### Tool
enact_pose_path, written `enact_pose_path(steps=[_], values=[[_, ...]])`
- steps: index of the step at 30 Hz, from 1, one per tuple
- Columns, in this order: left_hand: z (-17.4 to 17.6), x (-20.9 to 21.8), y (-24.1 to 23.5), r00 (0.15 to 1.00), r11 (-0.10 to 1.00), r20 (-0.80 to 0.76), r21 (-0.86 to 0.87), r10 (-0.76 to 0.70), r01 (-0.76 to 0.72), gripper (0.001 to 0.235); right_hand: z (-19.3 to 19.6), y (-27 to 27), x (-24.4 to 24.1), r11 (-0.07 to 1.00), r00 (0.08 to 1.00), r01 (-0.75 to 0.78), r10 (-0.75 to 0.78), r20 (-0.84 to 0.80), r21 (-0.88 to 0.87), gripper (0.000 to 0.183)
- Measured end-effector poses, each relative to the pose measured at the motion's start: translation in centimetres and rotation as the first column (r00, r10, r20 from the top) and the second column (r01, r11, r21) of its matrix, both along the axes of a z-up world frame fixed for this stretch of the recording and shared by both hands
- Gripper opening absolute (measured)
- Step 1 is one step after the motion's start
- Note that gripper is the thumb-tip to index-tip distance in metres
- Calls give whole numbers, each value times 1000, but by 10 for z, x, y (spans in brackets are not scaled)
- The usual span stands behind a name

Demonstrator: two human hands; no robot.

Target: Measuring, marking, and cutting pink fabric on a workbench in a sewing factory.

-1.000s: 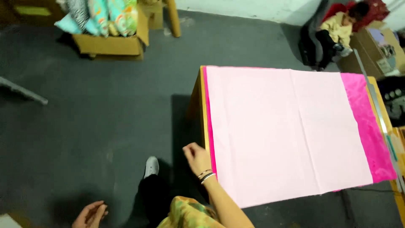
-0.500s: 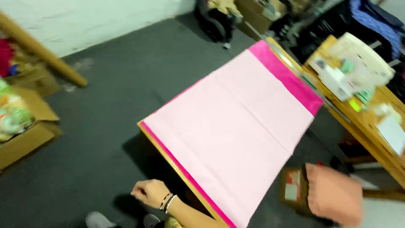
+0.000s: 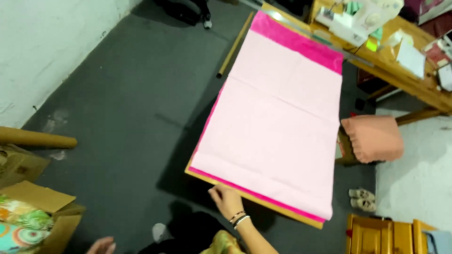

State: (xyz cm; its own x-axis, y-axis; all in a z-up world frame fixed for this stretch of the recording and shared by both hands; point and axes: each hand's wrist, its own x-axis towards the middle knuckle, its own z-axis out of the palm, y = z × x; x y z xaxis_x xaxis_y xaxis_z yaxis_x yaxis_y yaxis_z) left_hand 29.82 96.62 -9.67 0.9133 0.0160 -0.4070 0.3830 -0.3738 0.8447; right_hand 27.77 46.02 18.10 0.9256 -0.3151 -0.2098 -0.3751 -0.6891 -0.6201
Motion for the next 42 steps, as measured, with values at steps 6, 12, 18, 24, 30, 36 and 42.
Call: enact_pose_path(steps=[6, 12, 18, 24, 30, 36, 42], values=[[243, 177, -70, 892, 791, -244, 413, -381, 451, 32, 14, 21, 15, 947, 919, 302, -319, -232, -107, 38], [228, 265, -134, 737, 675, -95, 338, -669, 656, 31, -9, 28, 68, 902, 898, 420, -429, -96, -96, 26], [273, 320, -197, 699, 646, -179, 278, -692, 711, 30, -2, 36, 138, 873, 818, 482, -479, -318, -73, 25], [242, 393, -184, 634, 570, -231, 289, -738, 769, 30, -28, 29, 188, 784, 774, 620, -616, -146, -23, 26], [206, 492, -173, 572, 471, -427, 326, -700, 820, 34, -53, 14, 217, 726, 686, 684, -673, -277, -72, 41], [240, 626, -222, 465, 333, -441, 346, -767, 877, 33, -70, -2, 233, 537, 406, 818, -794, -451, -208, 33], [254, 733, -299, 287, 165, -246, 419, -926, 893, 33, -10, -15, 305, 348, 231, 890, -901, -368, -294, 34]])
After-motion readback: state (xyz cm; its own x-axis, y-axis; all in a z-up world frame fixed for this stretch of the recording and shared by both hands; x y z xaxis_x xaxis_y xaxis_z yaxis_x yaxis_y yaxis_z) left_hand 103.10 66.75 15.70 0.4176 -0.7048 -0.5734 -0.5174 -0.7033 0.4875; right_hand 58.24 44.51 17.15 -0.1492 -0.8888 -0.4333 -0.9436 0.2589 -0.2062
